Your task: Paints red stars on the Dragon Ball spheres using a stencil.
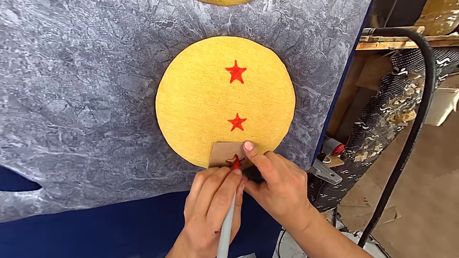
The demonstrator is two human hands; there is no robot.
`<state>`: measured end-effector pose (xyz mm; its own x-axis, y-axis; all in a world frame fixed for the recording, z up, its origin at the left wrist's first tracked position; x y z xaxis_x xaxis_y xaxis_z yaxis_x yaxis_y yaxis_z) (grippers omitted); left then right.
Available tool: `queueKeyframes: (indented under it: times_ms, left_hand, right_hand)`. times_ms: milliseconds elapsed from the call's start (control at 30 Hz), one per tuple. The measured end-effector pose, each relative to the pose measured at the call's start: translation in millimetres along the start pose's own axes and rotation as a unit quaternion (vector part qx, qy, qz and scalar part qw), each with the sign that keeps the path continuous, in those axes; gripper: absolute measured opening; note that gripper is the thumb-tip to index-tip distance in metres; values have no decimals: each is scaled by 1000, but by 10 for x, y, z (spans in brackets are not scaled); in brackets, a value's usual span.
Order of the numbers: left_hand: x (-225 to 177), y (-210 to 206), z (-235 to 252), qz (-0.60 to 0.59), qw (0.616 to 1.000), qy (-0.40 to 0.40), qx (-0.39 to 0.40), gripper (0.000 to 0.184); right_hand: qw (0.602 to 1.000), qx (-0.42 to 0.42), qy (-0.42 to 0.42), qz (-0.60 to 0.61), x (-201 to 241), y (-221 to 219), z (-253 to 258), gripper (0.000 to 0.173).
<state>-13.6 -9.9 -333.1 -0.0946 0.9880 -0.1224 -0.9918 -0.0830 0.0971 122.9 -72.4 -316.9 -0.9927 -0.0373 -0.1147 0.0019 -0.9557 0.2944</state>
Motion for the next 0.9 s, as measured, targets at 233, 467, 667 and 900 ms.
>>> queueKeyframes:
  times_ms: [233,467,667,900]
  left_hand:
    - [25,18,6,-16,1000,16,6,16]
    - [-28,20,39,8,999,22,22,14]
    - [-29,22,63,12,999,40,23,15]
    - [16,79,-36,6,998,62,2,16]
  right_hand:
    - [1000,-2,5,3,12,11,12,50]
    - [1000,0,7,8,20,13,16,48]
    - [1000,5,3,14,11,9,19,48]
    - [1000,4,3,5,18,1,16,50]
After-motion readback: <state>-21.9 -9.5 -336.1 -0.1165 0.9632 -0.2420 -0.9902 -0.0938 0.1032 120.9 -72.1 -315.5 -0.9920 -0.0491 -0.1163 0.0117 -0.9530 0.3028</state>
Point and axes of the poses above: each hand's wrist, its own z-axis towards the middle knuckle, its own y-axis out of the back of the hand, x = y × z, the point moved 7 cm from there along z, towards the middle knuckle, and after that the axes turned 6 degrees about y, right-handed, at the moved point
